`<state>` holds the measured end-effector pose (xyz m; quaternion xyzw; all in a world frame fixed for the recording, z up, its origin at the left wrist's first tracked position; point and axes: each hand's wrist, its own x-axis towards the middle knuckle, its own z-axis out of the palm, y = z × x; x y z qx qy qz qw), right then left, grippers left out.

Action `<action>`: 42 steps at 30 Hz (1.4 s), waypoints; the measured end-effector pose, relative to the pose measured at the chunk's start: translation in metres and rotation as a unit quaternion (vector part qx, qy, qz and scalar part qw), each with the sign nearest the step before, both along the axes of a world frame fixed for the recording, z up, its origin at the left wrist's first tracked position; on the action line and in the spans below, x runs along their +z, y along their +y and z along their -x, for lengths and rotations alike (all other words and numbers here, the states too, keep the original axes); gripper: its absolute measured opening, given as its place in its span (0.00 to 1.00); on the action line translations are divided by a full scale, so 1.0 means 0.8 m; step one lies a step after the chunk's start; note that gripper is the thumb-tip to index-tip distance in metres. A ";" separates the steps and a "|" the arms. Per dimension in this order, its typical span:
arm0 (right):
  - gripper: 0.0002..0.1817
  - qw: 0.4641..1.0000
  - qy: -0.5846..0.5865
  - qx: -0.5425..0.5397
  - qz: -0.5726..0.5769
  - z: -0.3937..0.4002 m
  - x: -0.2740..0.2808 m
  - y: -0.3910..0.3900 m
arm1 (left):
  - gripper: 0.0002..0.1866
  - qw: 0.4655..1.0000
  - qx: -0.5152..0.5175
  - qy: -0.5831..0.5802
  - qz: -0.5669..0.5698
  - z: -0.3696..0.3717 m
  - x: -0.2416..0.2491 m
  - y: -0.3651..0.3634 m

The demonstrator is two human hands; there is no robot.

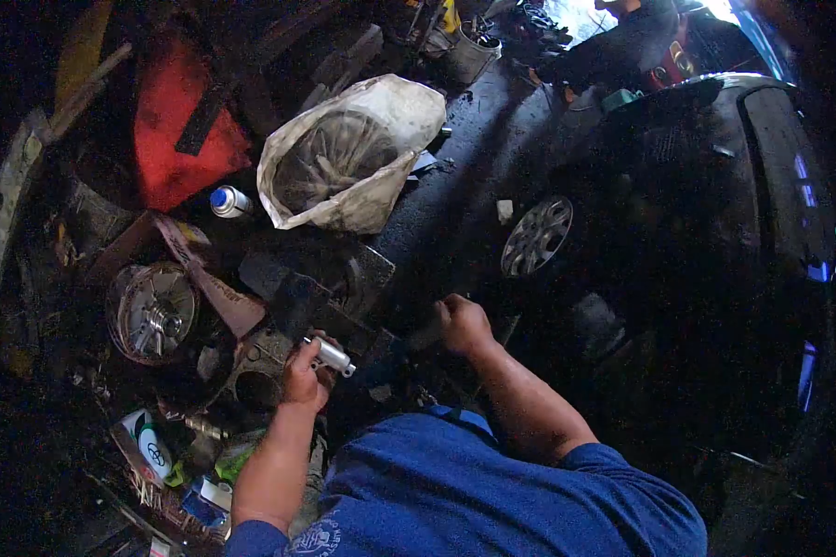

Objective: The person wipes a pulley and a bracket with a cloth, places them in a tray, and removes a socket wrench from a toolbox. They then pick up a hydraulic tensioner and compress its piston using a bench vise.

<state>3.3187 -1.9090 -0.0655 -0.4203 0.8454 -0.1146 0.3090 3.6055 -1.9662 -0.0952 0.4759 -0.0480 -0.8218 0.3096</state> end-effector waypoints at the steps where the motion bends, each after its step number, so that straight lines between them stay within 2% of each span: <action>1: 0.18 1.000 -0.013 -0.004 -0.021 0.000 0.008 -0.003 | 0.11 1.000 0.000 -0.010 -0.007 0.000 0.000 0.000; 3: 0.18 0.999 -0.026 -0.010 -0.044 0.000 0.010 -0.004 | 0.11 1.000 -0.001 -0.005 -0.010 -0.003 -0.001 0.000; 6: 0.18 1.000 -0.005 -0.013 -0.019 0.005 -0.002 -0.005 | 0.11 1.000 -0.005 0.003 0.005 -0.001 -0.004 0.000; 11: 0.20 0.997 -0.002 0.018 -0.081 0.012 -0.015 0.001 | 0.12 1.000 -0.019 0.019 0.005 -0.006 -0.006 0.000; 13: 0.20 0.998 -0.003 0.035 -0.046 0.012 -0.011 0.005 | 0.12 0.999 -0.009 -0.040 -0.008 -0.005 -0.007 0.003; 15: 0.20 0.999 0.012 0.045 -0.006 0.018 0.014 -0.002 | 0.12 1.000 0.007 0.004 -0.006 -0.003 -0.004 0.002; 17: 0.22 0.995 0.002 0.043 -0.092 0.000 0.040 -0.011 | 0.11 1.000 0.011 0.008 -0.013 -0.003 0.000 0.003; 21: 0.25 0.993 -0.008 0.042 -0.113 0.013 -0.003 -0.006 | 0.11 1.000 0.012 0.020 -0.010 -0.008 -0.029 0.006; 23: 0.26 0.998 -0.026 0.046 -0.047 0.015 -0.019 0.001 | 0.11 1.000 0.010 0.016 -0.017 -0.007 -0.027 0.005; 24: 0.26 0.998 -0.020 0.042 -0.040 0.014 -0.016 0.000 | 0.11 1.000 0.005 0.022 -0.010 -0.005 -0.021 0.003; 26: 0.25 0.992 -0.025 0.022 -0.124 0.012 -0.006 -0.005 | 0.11 1.000 -0.011 0.003 -0.012 -0.004 -0.006 -0.001; 29: 0.25 0.993 -0.015 0.033 -0.108 0.008 0.013 -0.005 | 0.11 0.999 0.006 0.027 0.016 0.001 -0.005 0.002; 34: 0.25 0.995 -0.025 0.042 -0.089 0.006 0.011 -0.008 | 0.10 1.000 -0.002 -0.018 -0.013 0.001 0.014 -0.002; 42: 0.24 0.994 -0.036 0.025 -0.100 0.003 0.034 -0.011 | 0.10 1.000 0.004 -0.012 0.003 0.004 0.003 0.002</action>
